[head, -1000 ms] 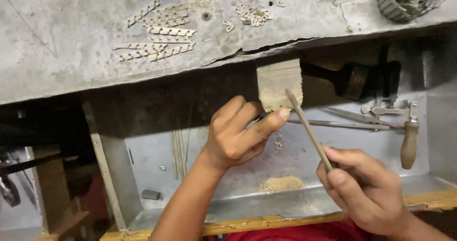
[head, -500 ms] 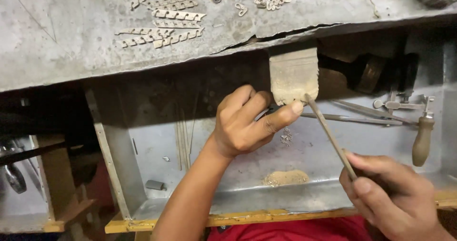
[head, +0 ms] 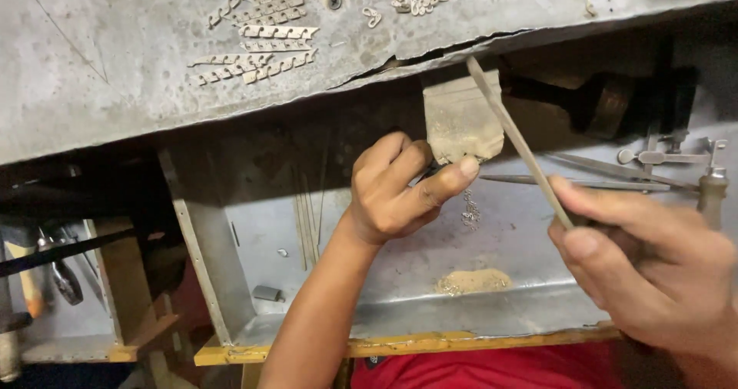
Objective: The person is using a hand file to smooth and shape small metal jewelry components held by pliers.
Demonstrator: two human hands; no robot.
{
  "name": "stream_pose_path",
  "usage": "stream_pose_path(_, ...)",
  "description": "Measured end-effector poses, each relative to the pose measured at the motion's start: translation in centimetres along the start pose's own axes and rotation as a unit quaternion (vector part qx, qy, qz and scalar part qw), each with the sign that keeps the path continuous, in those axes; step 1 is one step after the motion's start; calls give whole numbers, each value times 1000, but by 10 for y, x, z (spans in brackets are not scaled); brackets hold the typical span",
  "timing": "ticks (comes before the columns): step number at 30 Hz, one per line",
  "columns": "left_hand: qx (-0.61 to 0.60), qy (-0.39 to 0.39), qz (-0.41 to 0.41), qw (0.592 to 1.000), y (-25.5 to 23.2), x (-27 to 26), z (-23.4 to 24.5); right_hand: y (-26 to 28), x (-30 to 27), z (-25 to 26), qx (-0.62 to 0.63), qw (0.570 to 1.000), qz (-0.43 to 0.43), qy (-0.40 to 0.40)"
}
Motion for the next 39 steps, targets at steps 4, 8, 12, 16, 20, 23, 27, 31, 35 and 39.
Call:
stream_pose_path(4, 6, 1, 6, 1000, 1, -1, -2, -37, -48, -1, 99, 973, -209, -5)
stream_pose_path(8, -5, 5, 12, 1000, 0, 1, -1, -18, -25, 0, -21, 990, -143, 0)
stream_pose_path(12, 11, 0, 5, 1000, -3, 18, 4, 31, 17, -8, -93, 990, 103, 1)
stream_pose_path(16, -8, -24, 15, 1000, -3, 11, 0, 40, 25, -3, -59, 990, 124, 25)
stream_pose_path(20, 4, -7, 21, 1000, -3, -8, -7, -16, -20, 4, 206, 968, -130, 60)
stream_pose_path(23, 7, -11, 16, 1000, -1, -9, -9, -21, -38, 1, 291, 938, -164, 88)
stream_pose_path(27, 4, -3, 17, 1000, -3, -7, -6, -12, -22, 2, 113, 980, -154, 47)
stream_pose_path(31, 44, -10, 29, 999, -7, 21, 2, 39, 20, -11, -83, 987, 136, 10)
stream_pose_path(35, 6, -39, 26, 999, -9, 15, 0, 39, 13, -6, -54, 990, 129, 33)
stream_pose_path(39, 16, -16, 28, 999, -6, -9, -9, -14, -30, -2, 205, 967, -141, 50)
Point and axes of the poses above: each hand's wrist, its own x-axis towards the middle knuckle, its own z-axis out of the back of the hand, y = z × x, the point moved 5 cm from there along x, towards the middle knuckle, and after that the axes turned 12 degrees about -z, right-handed, at the moved point
